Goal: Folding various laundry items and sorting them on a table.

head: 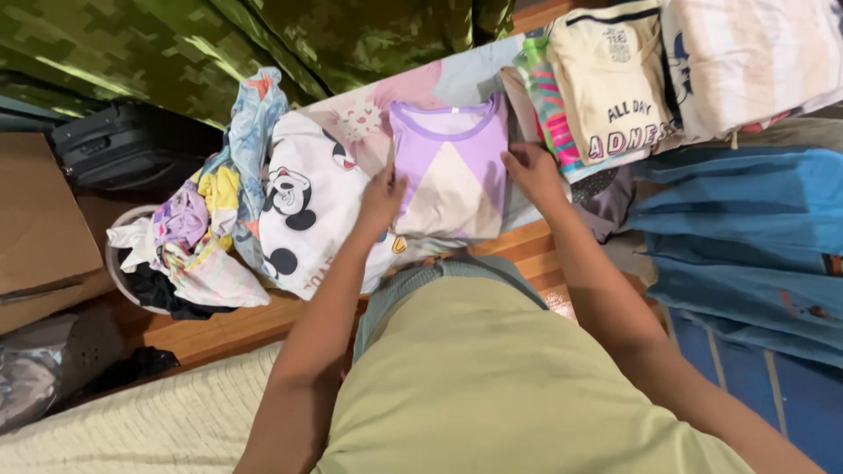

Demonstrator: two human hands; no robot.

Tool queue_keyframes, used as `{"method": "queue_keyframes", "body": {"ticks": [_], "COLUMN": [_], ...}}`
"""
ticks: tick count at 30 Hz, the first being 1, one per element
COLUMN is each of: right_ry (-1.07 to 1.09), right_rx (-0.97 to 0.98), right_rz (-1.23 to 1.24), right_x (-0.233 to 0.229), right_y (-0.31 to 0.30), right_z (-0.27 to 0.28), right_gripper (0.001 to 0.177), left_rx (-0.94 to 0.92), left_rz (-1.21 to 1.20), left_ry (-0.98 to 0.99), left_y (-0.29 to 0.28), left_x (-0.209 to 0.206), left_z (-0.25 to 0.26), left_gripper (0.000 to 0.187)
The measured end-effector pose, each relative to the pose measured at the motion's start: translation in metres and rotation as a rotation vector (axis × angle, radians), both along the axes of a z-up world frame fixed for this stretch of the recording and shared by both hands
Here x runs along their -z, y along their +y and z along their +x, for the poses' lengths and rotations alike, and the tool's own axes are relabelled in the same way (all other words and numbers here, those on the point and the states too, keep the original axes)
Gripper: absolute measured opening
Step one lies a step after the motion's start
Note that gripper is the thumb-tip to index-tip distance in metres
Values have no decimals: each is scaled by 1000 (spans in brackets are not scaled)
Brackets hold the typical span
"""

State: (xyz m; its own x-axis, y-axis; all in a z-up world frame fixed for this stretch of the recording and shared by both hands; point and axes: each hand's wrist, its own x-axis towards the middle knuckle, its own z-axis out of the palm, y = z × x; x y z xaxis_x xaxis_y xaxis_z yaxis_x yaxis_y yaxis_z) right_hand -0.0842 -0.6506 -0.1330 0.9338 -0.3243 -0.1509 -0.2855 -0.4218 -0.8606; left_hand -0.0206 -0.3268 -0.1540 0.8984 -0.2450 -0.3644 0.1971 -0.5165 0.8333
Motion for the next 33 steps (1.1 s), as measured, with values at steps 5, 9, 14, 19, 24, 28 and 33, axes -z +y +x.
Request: {"method": "queue_keyframes", "body": {"ticks": [5, 9, 14, 19, 24, 28, 33], "right_ry": [219, 308, 269, 135, -19, 37, -151], "right_rx": [-54, -62, 70, 226, 194, 245, 83], "right_rz": [206, 111, 175, 349, 175, 38, 92], "right_x": [16, 8, 38, 18, 45, 76, 3], "right_y": [17, 29, 30, 52, 59, 52, 45], "right_z": [-51, -71, -69, -35, -16, -22, -9], "right_gripper": [33, 39, 39, 34, 35, 41, 41], "left_rx": [84, 71, 201, 314, 240, 102, -161], "left_rz": [149, 162, 275, 358, 433, 339, -537], "left_ry": [-286, -219, -96, -242, -494, -694, 414], "left_y": [19, 34, 56, 42, -5, -20, -22], "left_x": [-67, -89, -55, -46, -51, -18, 0], "left_z": [-68, -74, -70, -43, 4, 19, 24], "left_gripper": [38, 21, 25, 29, 56, 63, 52]}}
